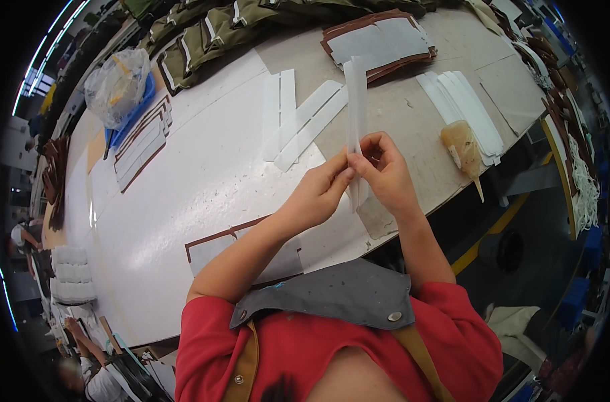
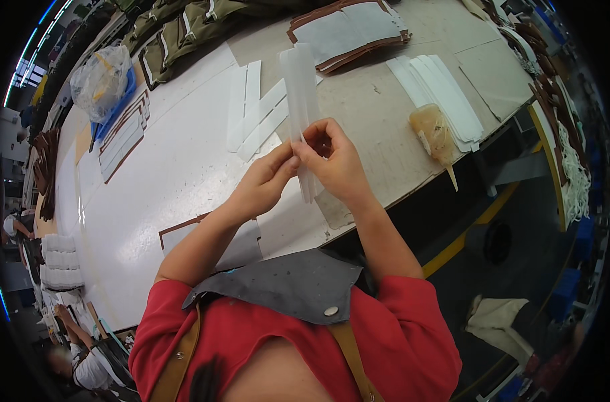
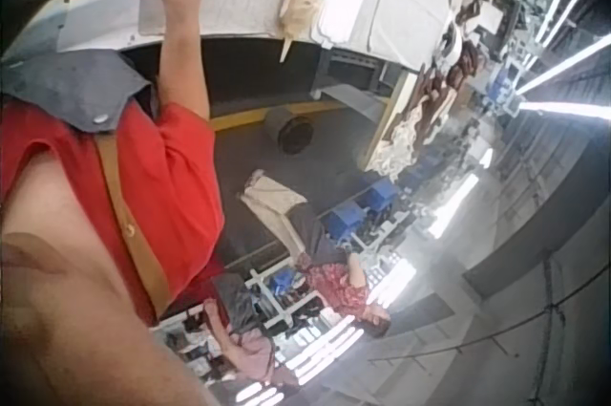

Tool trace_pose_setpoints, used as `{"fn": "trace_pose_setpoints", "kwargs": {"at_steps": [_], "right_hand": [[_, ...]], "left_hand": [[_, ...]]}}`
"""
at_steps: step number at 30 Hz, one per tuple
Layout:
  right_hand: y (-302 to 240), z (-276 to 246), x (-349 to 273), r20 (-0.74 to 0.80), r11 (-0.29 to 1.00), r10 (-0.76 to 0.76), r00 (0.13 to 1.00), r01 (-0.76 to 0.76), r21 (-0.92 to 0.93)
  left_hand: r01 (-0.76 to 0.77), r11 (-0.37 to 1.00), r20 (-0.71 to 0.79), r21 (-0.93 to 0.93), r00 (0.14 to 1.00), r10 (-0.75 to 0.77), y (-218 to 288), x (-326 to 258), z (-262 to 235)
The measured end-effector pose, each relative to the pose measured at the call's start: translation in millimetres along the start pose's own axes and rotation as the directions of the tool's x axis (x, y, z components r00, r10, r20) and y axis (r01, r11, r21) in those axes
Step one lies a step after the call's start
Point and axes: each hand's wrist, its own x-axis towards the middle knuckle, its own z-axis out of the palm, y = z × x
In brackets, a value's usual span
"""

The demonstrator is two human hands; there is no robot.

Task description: The person applies adhesive from a squeeze bottle onto white fabric strips and presses them onto brown fabric frames. The person handles the materials one at a time, aligning the strips and smoothing them down on a workbench in a factory setting.

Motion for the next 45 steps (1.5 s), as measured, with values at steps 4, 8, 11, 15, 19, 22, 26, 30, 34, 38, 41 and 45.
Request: {"fn": "trace_pose_setpoints", "kwargs": {"at_steps": [4, 8, 11, 15, 19, 22, 26, 30, 34, 38, 41, 45], "right_hand": [[-2.7, -4.9, -0.8, 0.022, 0.996, 0.052, 0.998, -0.054, 0.074], [0.1, -5.1, -2.6, 0.057, 0.986, 0.037, 0.998, -0.045, 0.158], [-0.1, -5.2, -2.7, 0.061, 0.988, 0.009, 0.998, -0.018, 0.154], [7.6, -13.5, -4.8, 0.024, 0.991, -0.038, 0.999, 0.035, 0.132], [9.6, -16.1, -5.0, 0.034, 0.989, -0.128, 0.991, 0.125, 0.073], [-5.6, -22.3, -2.1, 0.009, 0.996, -0.090, 0.996, 0.090, 0.027], [-17.1, -67.6, -7.6, -0.216, 0.962, -0.039, 0.976, 0.095, 0.256], [-45.3, -127.6, -23.9, -0.552, 0.908, -0.080, 0.830, 0.290, 0.303], [-59.0, -128.0, -32.8, -0.576, 0.970, -0.154, 0.803, 0.233, 0.065], [-47.3, -118.0, -31.2, -0.558, 0.966, -0.207, 0.804, 0.077, -0.247], [-43.0, -106.5, -29.8, -0.528, 0.898, -0.285, 0.800, 0.029, -0.440], [-32.4, -77.6, -32.1, -0.315, 0.800, -0.394, 0.863, 0.153, -0.580]], "left_hand": [[0.045, 0.963, 0.006, -0.267, 0.999, -0.045, -4.2, 2.2, -4.4], [0.058, 0.937, 0.008, -0.346, 0.998, -0.059, -3.7, 1.7, -5.9], [0.099, 0.930, -0.008, -0.353, 0.994, -0.109, -2.5, 1.5, -6.8], [0.066, 0.960, -0.094, -0.272, 0.991, -0.095, -1.1, 6.0, 4.8], [0.020, 0.973, -0.181, -0.231, 0.981, -0.063, -3.2, 13.9, 7.5], [-0.004, 0.959, -0.210, -0.283, 0.976, -0.058, -3.6, 12.6, -3.2], [-0.050, 0.917, -0.223, -0.395, 0.974, -0.044, -16.1, 15.6, -26.6], [-0.068, 0.907, -0.454, -0.415, 0.880, -0.142, -11.7, -1.3, -51.3], [0.097, 0.924, -0.331, -0.371, 0.916, -0.229, -34.0, -20.2, -58.5], [0.297, 0.903, -0.292, -0.309, 0.875, -0.387, -46.1, -35.2, -41.2], [0.354, 0.935, -0.316, 0.006, 0.888, -0.334, -41.0, -44.6, -37.0], [0.204, 0.827, -0.254, 0.524, 0.964, -0.077, -16.1, -44.4, -30.5]]}}
